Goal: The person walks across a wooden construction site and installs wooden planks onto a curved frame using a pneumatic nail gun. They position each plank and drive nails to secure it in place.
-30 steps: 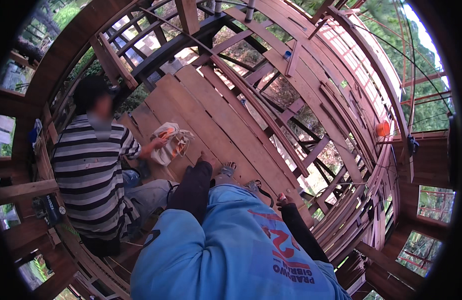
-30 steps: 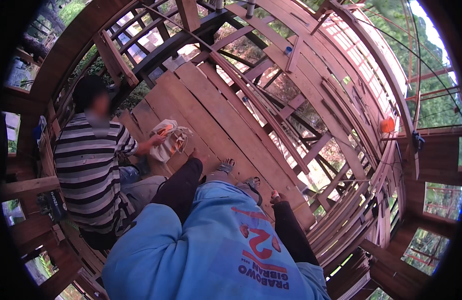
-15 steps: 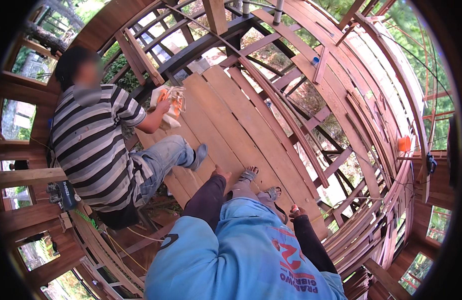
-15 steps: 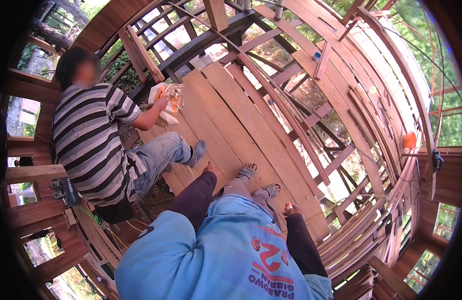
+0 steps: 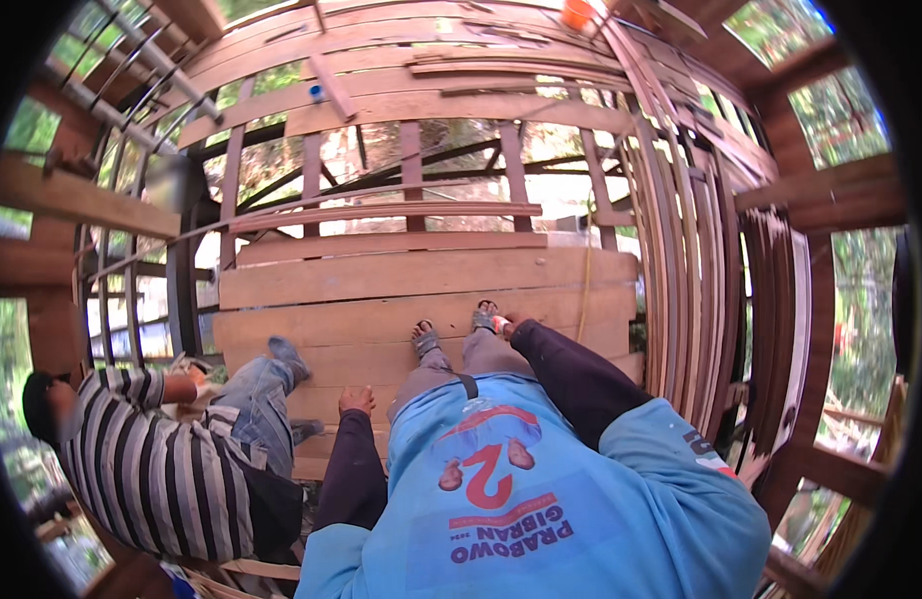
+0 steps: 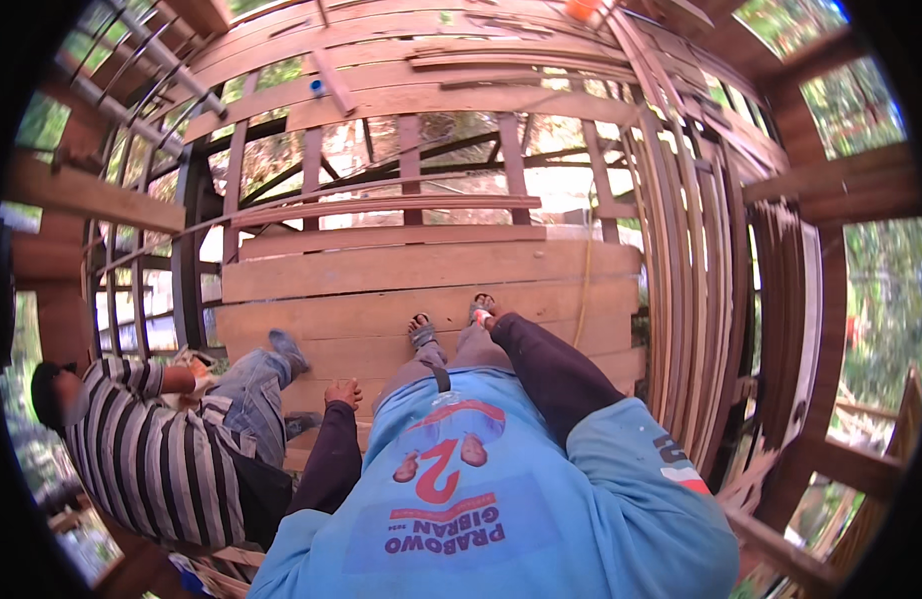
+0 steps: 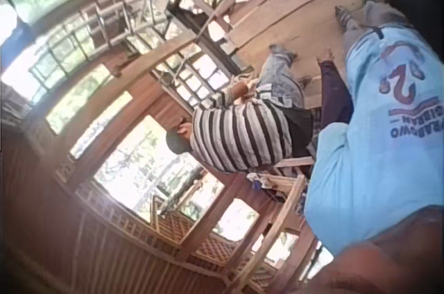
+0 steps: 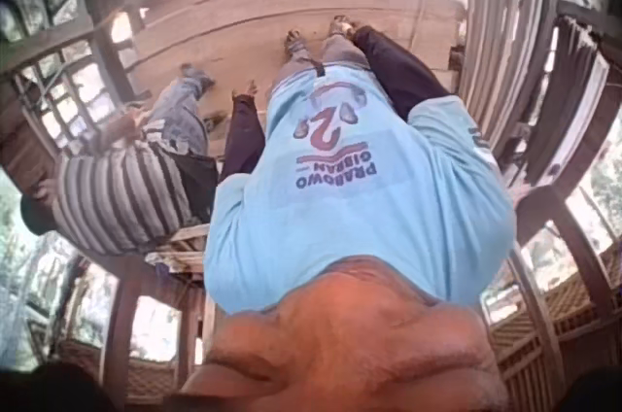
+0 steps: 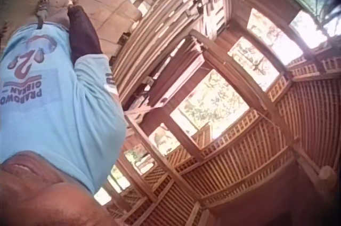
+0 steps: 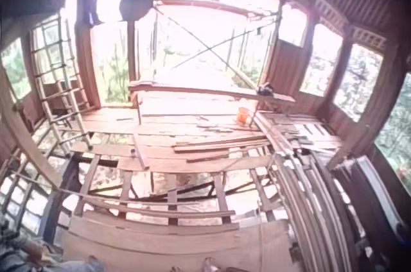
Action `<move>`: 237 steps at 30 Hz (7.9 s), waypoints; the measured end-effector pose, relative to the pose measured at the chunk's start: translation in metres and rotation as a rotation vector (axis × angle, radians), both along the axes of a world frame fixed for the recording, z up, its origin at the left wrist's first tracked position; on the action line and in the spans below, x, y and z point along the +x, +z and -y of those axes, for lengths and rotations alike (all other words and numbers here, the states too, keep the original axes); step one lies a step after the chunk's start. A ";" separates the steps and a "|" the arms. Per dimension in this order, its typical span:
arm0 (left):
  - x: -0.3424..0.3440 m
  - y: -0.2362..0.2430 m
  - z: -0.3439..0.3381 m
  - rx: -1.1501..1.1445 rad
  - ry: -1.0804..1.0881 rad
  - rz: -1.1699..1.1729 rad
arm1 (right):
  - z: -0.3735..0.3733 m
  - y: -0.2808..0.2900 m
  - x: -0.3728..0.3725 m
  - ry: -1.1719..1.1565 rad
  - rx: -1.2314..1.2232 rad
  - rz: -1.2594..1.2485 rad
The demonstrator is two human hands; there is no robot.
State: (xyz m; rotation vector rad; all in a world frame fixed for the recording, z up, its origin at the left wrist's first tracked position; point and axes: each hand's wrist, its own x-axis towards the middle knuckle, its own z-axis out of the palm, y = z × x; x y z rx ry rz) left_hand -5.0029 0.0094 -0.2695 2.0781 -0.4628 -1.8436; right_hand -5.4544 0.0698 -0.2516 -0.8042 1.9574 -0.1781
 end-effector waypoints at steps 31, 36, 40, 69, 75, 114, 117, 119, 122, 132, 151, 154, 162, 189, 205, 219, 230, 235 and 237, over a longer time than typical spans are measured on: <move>-0.416 0.066 0.177 -0.351 -1.001 0.287 | -0.174 -0.039 -0.364 -1.162 -0.315 0.278; -0.449 0.058 0.189 -0.300 -0.965 0.223 | -0.151 -0.032 -0.418 -1.310 -0.379 0.303; -0.456 0.039 0.194 -0.328 -0.914 0.240 | -0.155 -0.020 -0.386 -1.311 -0.043 0.310; -0.986 0.050 0.644 -0.397 -1.426 0.206 | 0.158 0.054 -0.689 -1.451 -0.368 0.082; -1.207 0.130 0.645 -0.390 -1.333 -0.019 | 0.168 -0.013 -0.735 -1.708 -0.574 -0.009; -2.037 0.183 0.589 -1.356 -1.602 0.219 | 0.166 0.023 -1.205 -2.178 -0.262 0.300; -2.053 0.161 0.579 -1.264 -1.721 0.285 | 0.111 -0.026 -1.262 -2.187 -0.250 0.169; -2.053 0.163 0.594 -1.267 -1.753 0.406 | 0.126 0.007 -1.342 -2.187 -0.448 0.069; -2.062 0.163 0.582 -1.214 -1.809 0.475 | 0.118 0.029 -1.397 -2.296 -0.458 0.175; -2.114 0.181 0.544 -1.035 -1.679 0.556 | 0.105 0.066 -1.541 -2.251 -0.284 0.290; -2.245 0.209 0.528 -0.091 -1.852 1.038 | 0.058 0.003 -2.160 -1.567 0.015 0.263; -2.263 0.219 0.530 -0.027 -1.733 1.058 | 0.048 0.022 -2.277 -1.716 -0.060 0.273; -2.260 0.167 0.480 -0.058 -1.183 0.815 | 0.164 0.062 -2.471 -1.380 -0.059 0.354; -2.469 0.340 0.820 -0.977 -0.678 0.564 | 0.989 0.230 -2.440 -0.159 -0.684 0.596; -2.445 0.359 0.942 -1.010 -0.102 0.550 | 1.159 0.315 -2.356 0.436 -0.857 0.728; -2.453 0.265 1.079 -0.892 0.185 0.257 | 1.202 0.268 -2.361 0.613 -0.812 0.579; -2.430 0.218 1.159 -0.714 0.114 0.604 | 1.201 0.296 -2.347 0.562 -0.776 0.384; -2.380 0.134 1.217 -0.612 -0.076 0.965 | 1.207 0.295 -2.333 0.667 -0.879 0.158; -2.384 0.119 1.230 -0.374 -0.138 0.885 | 1.220 0.302 -2.311 0.484 -0.671 0.383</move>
